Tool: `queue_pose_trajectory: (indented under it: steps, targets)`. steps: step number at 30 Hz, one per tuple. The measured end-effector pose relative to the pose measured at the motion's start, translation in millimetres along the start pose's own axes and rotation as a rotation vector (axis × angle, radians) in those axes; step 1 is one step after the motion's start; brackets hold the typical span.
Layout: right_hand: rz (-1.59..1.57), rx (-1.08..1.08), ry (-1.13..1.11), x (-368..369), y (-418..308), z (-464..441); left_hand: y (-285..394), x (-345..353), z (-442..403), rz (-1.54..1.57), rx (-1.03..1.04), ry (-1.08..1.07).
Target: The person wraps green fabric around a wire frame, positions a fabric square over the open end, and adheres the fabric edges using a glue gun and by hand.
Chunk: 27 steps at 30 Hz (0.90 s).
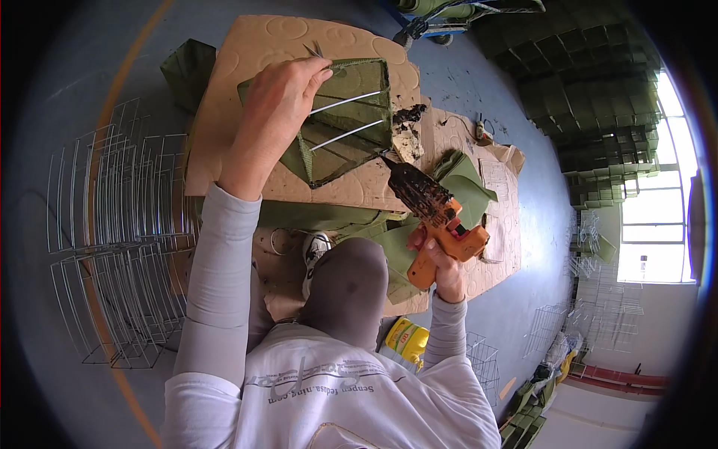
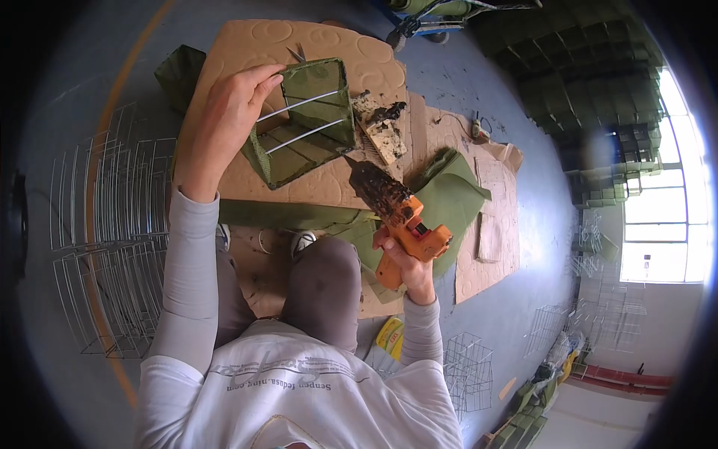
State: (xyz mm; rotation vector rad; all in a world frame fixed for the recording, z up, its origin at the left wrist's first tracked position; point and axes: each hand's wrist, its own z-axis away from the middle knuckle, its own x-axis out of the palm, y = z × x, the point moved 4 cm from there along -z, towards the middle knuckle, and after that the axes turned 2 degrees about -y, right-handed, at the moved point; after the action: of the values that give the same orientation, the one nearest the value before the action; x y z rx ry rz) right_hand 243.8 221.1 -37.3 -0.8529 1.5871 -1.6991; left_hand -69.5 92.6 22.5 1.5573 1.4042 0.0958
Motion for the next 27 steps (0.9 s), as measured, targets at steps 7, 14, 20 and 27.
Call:
queue_pose_trajectory:
  steps: [7,14,20,27]
  targets:
    - [-0.024,0.002,0.0,2,2,0,-1,1,-2,-0.009,-0.013,-0.011]
    - [-0.007,0.016,-0.027,10,0,3,-3,3,-3,-0.001,0.004,-0.006]
    - [0.029,0.024,-0.036,11,-4,2,-1,2,-3,-0.017,0.005,-0.004]
    - [-0.028,0.017,-0.101,18,-4,3,-2,4,-5,-0.031,0.025,0.005]
